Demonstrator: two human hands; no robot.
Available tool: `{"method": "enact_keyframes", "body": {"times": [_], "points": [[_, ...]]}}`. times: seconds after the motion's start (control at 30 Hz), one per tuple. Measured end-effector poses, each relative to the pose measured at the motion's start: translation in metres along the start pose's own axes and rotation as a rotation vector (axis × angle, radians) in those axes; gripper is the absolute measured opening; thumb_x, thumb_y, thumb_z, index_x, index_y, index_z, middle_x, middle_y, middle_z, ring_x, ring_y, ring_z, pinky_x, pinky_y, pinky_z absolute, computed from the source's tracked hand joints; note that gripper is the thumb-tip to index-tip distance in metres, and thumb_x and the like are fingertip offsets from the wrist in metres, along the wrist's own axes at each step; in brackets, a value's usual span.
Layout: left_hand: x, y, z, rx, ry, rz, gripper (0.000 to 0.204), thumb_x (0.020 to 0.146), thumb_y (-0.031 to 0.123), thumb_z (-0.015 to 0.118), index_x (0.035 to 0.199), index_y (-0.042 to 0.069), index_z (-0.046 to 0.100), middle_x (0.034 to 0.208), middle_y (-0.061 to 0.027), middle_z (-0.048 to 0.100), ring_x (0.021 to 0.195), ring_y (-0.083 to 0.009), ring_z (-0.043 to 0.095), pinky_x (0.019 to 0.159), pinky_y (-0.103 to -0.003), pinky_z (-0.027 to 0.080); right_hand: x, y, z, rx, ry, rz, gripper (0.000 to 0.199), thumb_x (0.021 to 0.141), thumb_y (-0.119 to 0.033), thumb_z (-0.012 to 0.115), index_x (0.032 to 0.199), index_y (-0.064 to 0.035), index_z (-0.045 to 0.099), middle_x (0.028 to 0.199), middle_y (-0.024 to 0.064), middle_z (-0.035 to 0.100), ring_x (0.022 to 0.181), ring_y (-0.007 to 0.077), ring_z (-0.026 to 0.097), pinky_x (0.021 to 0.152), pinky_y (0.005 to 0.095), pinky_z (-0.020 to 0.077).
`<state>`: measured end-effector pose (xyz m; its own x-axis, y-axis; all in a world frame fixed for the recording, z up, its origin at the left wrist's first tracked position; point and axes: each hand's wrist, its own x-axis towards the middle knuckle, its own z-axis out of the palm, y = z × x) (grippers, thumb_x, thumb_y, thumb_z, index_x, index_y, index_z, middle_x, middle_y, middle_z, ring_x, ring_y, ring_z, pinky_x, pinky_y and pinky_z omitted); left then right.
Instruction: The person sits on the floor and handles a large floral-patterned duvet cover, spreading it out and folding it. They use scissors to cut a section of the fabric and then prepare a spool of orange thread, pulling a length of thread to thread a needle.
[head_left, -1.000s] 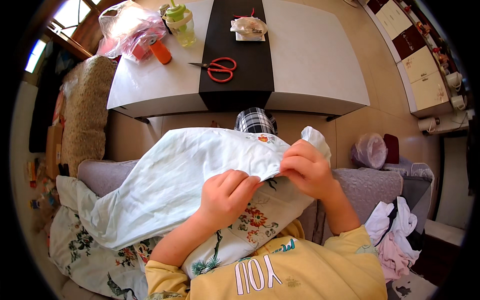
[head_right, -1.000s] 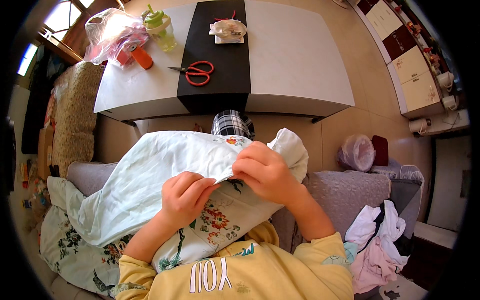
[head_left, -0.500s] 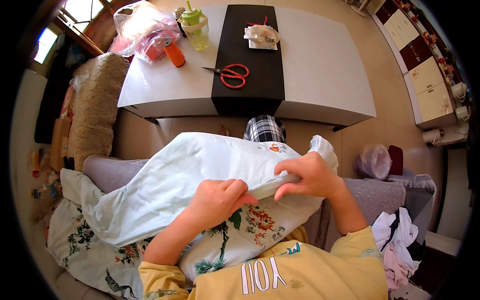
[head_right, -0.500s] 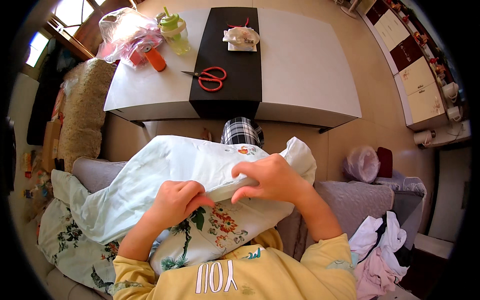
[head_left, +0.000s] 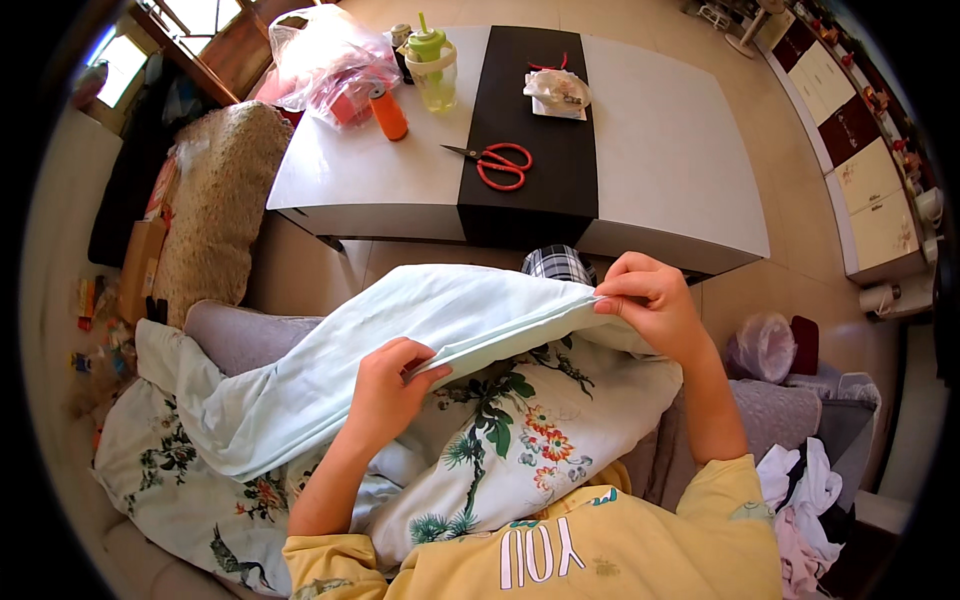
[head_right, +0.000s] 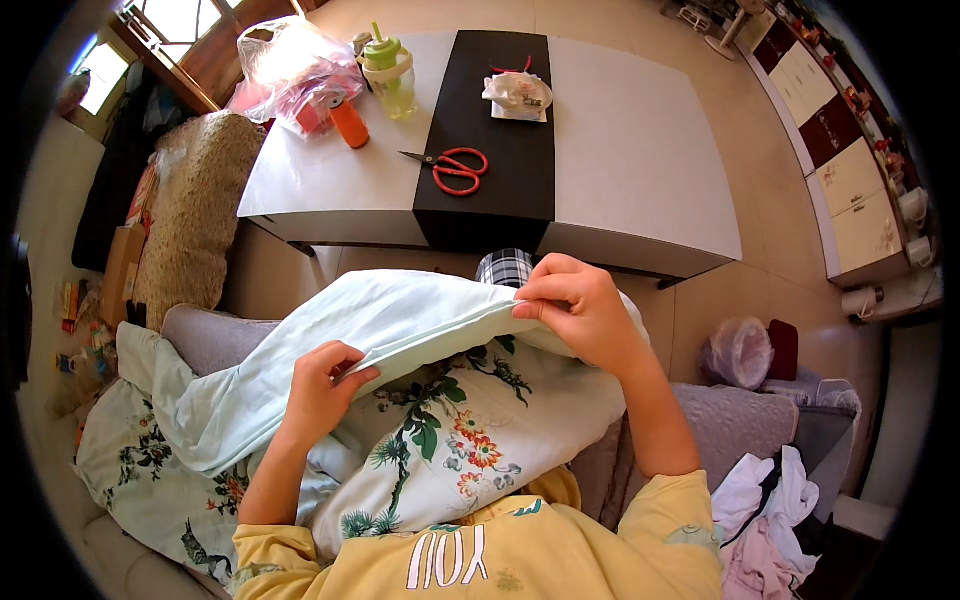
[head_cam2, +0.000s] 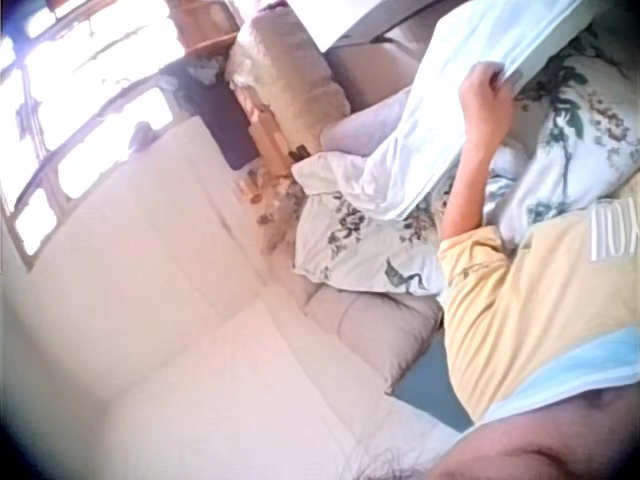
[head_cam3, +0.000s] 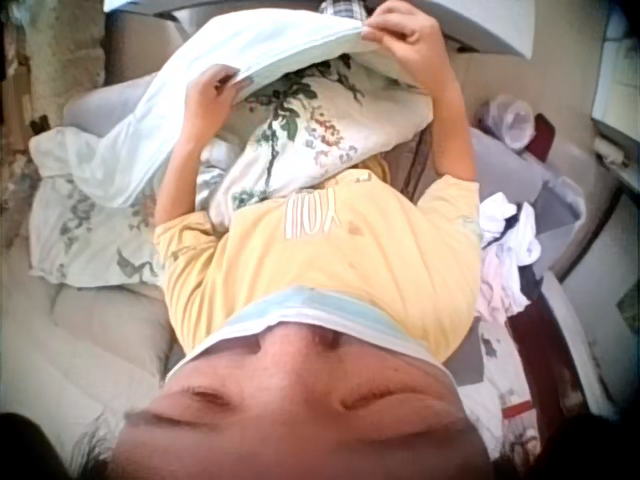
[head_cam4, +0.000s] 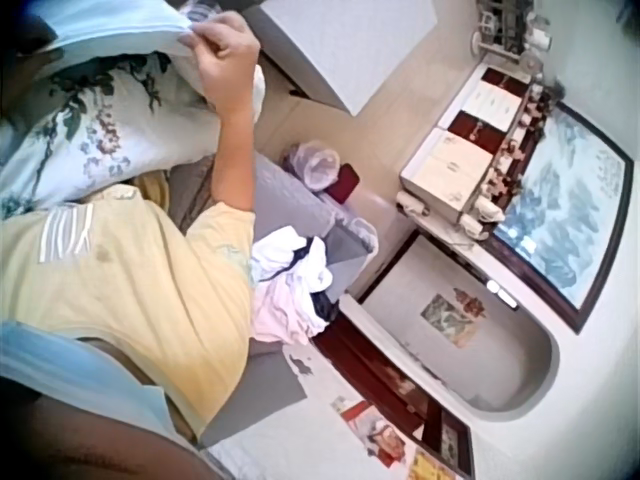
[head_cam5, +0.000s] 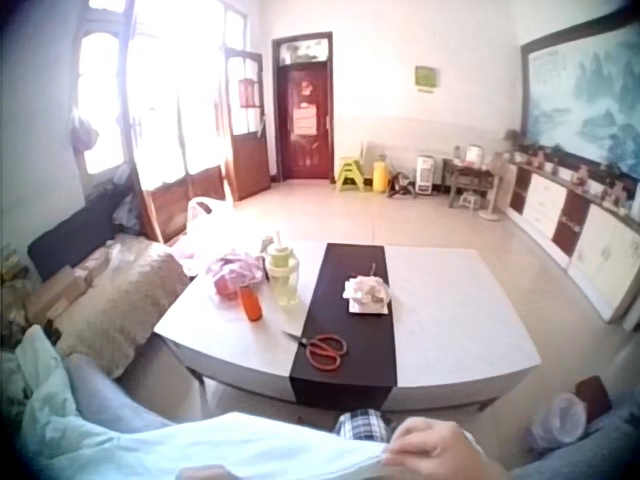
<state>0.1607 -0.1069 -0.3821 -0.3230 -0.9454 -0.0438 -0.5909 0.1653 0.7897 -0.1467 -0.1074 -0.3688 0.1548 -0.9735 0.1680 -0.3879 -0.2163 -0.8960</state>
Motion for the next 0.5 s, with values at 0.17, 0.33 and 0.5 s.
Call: {"method": "enact_keyframes", "body": {"times": [0.17,0.33,0.5], "points": [[-0.001,-0.004,-0.007,-0.036,0.017,0.054,0.021,0.063,0.003,0.075,0.076,0.001,0.058,0.066,-0.0042,0.050,0.057,-0.0124,0.046,0.053,-0.025,0.039,0.001,0.000,0.000,0.015,0.053,-0.028,0.012,0.068,0.002,0.070,0.078,-0.0028,0.066,0.074,0.0011,0.053,0.061,0.0087,0.046,0.053,0.0222,0.0369],[-0.011,0.002,-0.009,0.015,-0.001,0.082,0.021,0.063,0.000,0.072,0.072,0.004,0.054,0.064,-0.0047,0.046,0.056,-0.0150,0.044,0.050,-0.027,0.039,-0.002,-0.004,-0.003,-0.036,-0.029,-0.022,0.015,0.068,0.004,0.069,0.079,-0.0020,0.060,0.080,0.0031,0.051,0.066,0.0108,0.048,0.057,0.0227,0.0403],[-0.020,-0.009,-0.006,0.007,0.012,0.165,0.019,0.062,-0.007,0.062,0.071,0.004,0.049,0.069,-0.0063,0.047,0.058,-0.0188,0.048,0.051,-0.029,0.040,-0.002,-0.017,0.001,-0.155,-0.145,-0.137,0.023,0.066,0.000,0.070,0.085,-0.0041,0.057,0.082,0.0053,0.050,0.074,0.0170,0.050,0.062,0.0269,0.0426]]}}
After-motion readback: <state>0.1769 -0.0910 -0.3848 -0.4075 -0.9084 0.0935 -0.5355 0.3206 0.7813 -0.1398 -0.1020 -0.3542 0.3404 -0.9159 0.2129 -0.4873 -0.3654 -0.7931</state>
